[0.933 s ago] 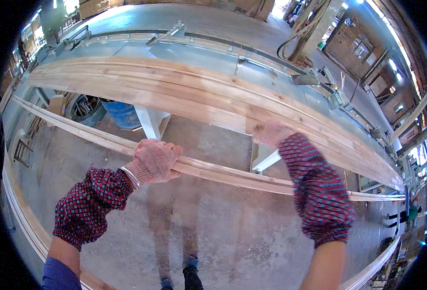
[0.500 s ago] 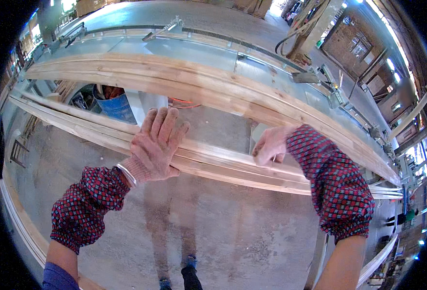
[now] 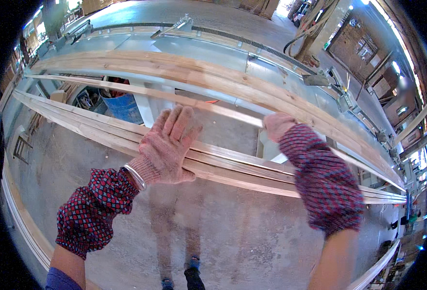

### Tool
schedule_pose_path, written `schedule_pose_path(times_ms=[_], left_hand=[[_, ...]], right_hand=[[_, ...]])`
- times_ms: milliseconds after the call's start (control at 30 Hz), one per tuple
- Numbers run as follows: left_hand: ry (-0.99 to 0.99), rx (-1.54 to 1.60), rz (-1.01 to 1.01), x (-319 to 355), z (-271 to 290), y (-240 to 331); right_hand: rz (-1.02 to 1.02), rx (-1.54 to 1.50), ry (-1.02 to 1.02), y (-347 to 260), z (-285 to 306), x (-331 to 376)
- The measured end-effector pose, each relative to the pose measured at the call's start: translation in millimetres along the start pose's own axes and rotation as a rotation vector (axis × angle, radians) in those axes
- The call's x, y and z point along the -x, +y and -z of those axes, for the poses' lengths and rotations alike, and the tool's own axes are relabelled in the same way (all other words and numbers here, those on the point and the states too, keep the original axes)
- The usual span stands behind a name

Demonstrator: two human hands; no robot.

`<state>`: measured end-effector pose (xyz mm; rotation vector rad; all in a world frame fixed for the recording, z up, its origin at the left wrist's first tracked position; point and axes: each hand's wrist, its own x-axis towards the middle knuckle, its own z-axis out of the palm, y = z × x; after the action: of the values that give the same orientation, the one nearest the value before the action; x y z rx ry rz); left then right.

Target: The person picks up and stacks long wooden planks on a metal rack in a workshop. Later, the person picks up a bucket of white liquid and pours it into a larger red bucket.

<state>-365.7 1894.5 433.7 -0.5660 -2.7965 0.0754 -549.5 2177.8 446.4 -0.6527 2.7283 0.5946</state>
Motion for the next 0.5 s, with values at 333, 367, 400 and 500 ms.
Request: schedule_pose_path(times_ms=[333,367,400,500], left_hand=[[-0.335,0.115,0.021,-5,15,11],[-0.364,0.128,0.035,-6,17,10],[-0.346,0.139,0.026,-8,18,11],[-0.34,0.171,0.019,-9,19,10]], right_hand=[[-0.124,-0.571,0.259,29,5,-44],[-0.178,-0.092,0.462,17,-5,-60],[-0.242,-0.01,0.489,23,-20,-77],[-0.369,0.127,0.535,27,-46,-107]])
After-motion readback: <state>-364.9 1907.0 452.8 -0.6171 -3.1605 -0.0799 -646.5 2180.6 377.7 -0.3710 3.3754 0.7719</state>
